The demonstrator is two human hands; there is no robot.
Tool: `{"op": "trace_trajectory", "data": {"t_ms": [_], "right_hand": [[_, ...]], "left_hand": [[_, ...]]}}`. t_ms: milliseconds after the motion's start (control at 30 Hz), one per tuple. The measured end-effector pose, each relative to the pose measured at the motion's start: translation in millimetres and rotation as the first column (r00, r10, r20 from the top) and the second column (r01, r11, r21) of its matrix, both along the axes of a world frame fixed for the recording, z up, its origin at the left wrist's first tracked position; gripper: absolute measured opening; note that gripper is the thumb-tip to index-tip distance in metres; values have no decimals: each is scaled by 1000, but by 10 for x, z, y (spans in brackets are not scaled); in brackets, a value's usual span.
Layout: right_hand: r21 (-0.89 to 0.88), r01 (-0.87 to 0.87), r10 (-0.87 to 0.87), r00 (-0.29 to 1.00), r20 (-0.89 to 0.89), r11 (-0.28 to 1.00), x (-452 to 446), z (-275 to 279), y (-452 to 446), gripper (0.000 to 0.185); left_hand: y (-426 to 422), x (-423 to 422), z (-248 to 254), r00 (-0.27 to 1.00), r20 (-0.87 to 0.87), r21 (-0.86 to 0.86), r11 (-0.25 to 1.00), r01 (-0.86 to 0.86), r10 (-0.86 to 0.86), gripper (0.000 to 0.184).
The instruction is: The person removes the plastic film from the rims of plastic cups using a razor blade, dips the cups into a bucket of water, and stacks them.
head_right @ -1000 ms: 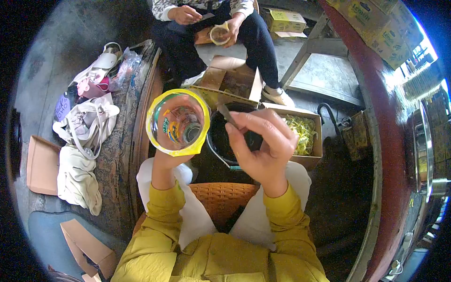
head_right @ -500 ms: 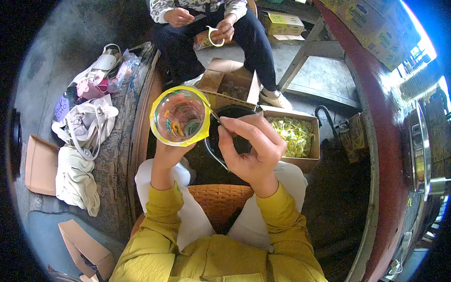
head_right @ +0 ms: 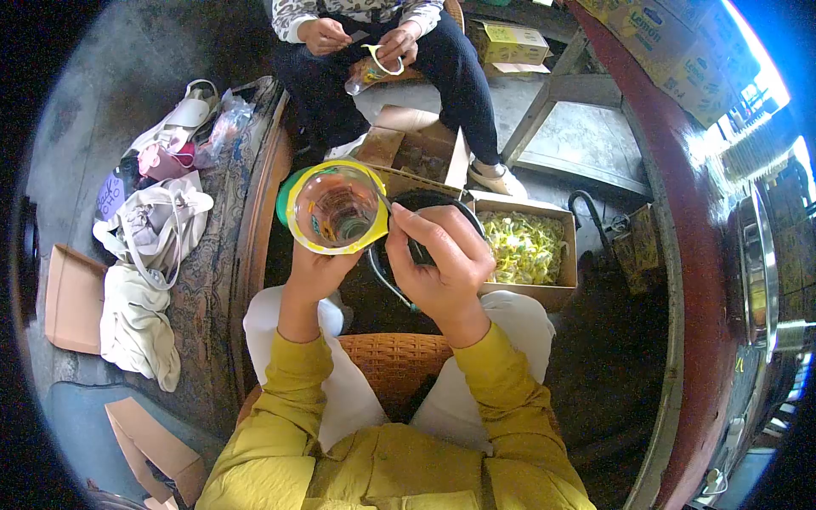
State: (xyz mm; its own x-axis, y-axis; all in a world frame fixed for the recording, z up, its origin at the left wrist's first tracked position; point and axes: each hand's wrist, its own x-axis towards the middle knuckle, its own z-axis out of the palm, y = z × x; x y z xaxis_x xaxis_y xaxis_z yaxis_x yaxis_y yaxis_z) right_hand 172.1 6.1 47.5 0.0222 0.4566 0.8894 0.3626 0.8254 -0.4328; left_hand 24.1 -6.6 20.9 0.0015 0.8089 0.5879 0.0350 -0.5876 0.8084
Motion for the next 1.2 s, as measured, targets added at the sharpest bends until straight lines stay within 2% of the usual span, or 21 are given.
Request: {"op": "trace_trajectory", "data": {"t_ms": [33,167,533,633,733,833,933,1033,1133,1200], "right_hand": [[12,21,-21,1000,0,1000,-9,-11,-5,19],[20,68,-68,998,12,997,24,1,9,18],[-60,-51,52,998,17,997,117,87,6,17],[-68,-73,76,996,40,995,141,112,-4,18],[-68,-73,77,995,57,995,147,109,-8,18],[-77,-86,91,994,61,993,151,106,-8,18],[-83,-98,104,993,60,992,146,103,-7,19],[-96,-104,110,992,60,990,141,95,-9,19],[-99,-106,112,992,58,989,139,88,-10,20],[-103,-111,117,991,60,988,143,82,-4,20]], "left_hand": [[4,4,-6,999,-36,14,1000,-20,20,67],[1,21,-31,999,-2,-18,999,46,-46,67],[-58,-17,23,989,-54,-56,989,137,-140,64],[-49,-49,21,966,-17,-101,961,257,-260,64],[-72,-40,-1,971,4,-122,963,239,-240,64],[-96,-47,74,947,47,-178,930,322,-319,65],[-98,-7,98,961,18,-115,954,277,-277,66],[-89,-44,82,939,43,-185,921,344,-342,67],[-124,-30,112,950,38,-229,923,311,-311,66],[-102,-43,100,944,-31,-186,929,319,-330,66]]}}
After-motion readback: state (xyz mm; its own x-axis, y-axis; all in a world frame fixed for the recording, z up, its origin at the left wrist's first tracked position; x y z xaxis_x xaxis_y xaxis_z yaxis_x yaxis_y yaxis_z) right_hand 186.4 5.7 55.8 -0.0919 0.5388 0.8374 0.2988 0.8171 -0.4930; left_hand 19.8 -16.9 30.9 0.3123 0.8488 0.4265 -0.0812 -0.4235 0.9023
